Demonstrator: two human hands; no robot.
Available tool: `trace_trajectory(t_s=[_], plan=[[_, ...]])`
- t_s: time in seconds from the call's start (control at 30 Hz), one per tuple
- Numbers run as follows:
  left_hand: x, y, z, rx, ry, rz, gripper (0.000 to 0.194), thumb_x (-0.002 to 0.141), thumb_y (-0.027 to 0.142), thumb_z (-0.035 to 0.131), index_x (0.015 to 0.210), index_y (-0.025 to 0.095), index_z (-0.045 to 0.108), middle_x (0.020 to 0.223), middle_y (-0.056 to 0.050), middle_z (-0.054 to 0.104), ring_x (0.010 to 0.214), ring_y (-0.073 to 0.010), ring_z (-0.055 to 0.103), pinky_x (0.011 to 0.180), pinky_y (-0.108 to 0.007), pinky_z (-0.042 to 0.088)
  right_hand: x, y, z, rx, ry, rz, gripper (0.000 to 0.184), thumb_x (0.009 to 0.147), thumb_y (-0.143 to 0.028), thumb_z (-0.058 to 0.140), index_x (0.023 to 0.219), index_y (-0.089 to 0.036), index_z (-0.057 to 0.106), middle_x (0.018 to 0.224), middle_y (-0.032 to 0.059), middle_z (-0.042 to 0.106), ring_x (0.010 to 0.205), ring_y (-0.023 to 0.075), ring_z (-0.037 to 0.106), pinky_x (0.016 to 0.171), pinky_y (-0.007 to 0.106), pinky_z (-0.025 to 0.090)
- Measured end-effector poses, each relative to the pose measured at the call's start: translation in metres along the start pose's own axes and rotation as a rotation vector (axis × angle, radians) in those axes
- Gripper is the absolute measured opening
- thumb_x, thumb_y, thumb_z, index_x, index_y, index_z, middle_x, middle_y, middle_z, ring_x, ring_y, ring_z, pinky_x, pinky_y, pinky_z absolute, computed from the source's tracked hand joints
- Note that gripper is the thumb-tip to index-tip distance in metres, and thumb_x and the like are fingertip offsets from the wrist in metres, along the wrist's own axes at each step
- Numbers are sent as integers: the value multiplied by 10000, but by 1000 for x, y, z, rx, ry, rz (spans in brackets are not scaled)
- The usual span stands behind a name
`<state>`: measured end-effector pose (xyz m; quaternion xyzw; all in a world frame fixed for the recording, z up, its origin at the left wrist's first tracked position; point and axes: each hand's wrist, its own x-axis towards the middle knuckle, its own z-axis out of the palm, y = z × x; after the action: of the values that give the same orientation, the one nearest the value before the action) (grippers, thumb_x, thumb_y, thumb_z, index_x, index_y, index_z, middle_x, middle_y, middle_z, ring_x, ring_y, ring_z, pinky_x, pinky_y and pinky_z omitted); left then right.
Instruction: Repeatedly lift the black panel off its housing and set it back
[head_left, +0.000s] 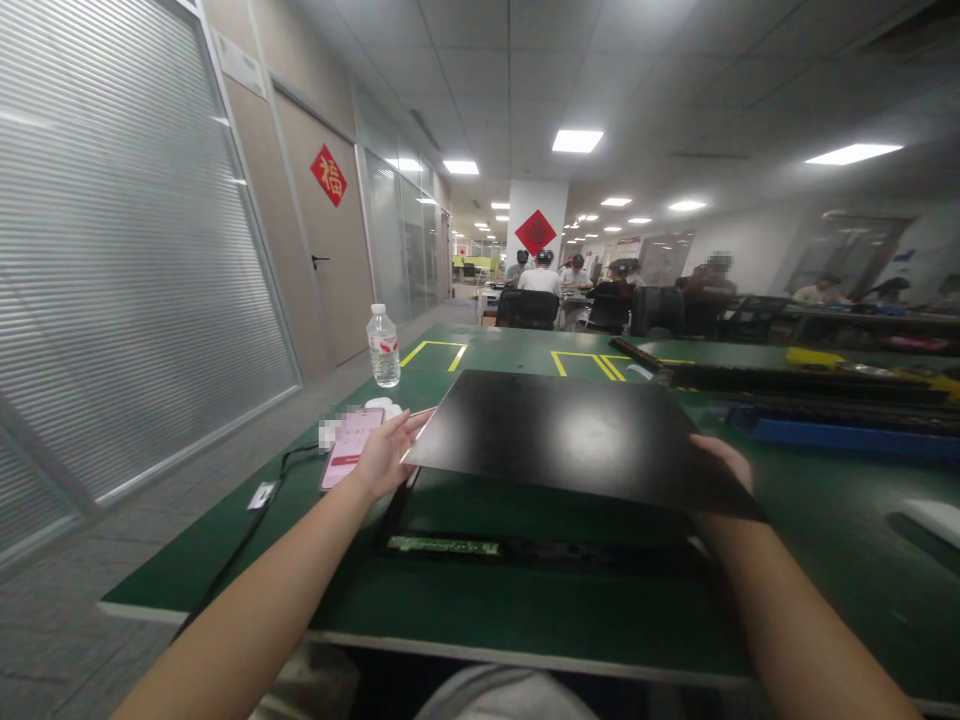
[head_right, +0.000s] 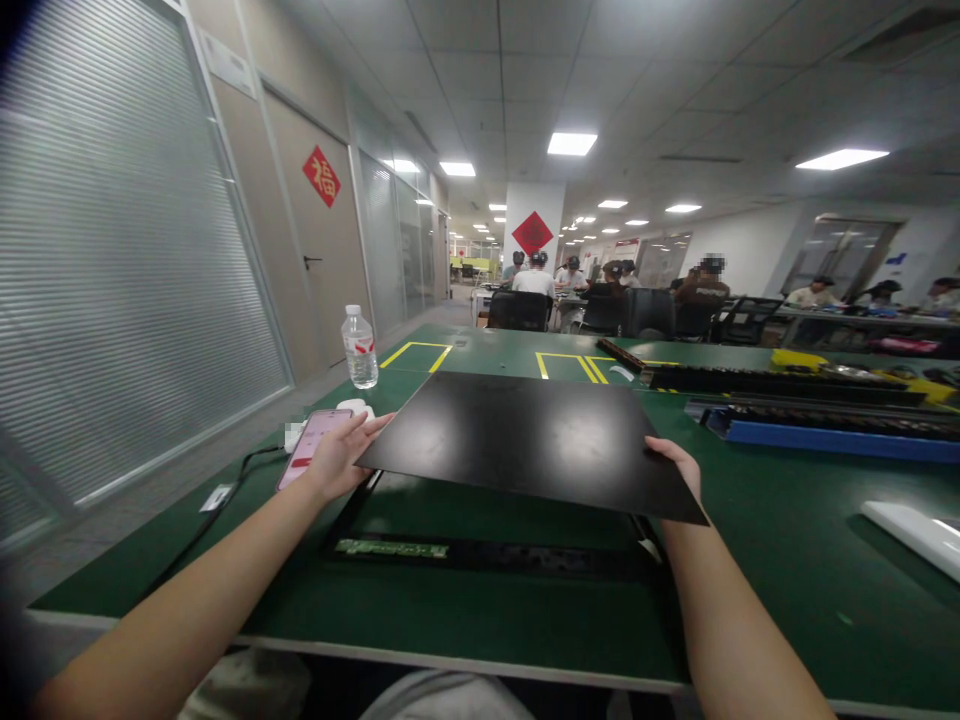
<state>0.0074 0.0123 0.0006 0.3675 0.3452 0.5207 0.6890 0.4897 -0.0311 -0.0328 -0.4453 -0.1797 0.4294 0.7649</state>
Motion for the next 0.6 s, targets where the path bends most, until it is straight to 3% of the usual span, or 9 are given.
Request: trace_trajectory(t_s=[0.23,0.37,0.47,0.6], plan=[[1,6,-1,47,77,13,435,738,142,607,1165,115,688,871,-76,782,721,-235,745,559,-274,566,-31,1,24,-172,-82,361,109,738,-178,671,836,-131,679,639,57,695,573,209,659,551,319,554],[-1,11,1,6,106,72,399,642,100,642,1032,128,722,746,-46,765,641,-222,732,509,-243,548,-40,1,31,-274,-197,521,221,765,-224,615,947,-127,695,715,89,729,658,246,693,623,362,565],[-8,15,8,-18,132,97,318,599,95,669,908,130,733,662,-42,740,508,-210,681,452,-255,528,-40,5,30,-323,-312,539,255,794,-222,554,991,-145,696,798,98,751,737,259,714,702,380,568],[-15,17,17,-42,155,122,282,606,88,637,867,123,736,569,-26,696,406,-181,607,438,-268,527,-32,9,28,-383,-365,435,240,806,-182,549,1003,-155,683,783,72,745,700,216,701,693,326,558]])
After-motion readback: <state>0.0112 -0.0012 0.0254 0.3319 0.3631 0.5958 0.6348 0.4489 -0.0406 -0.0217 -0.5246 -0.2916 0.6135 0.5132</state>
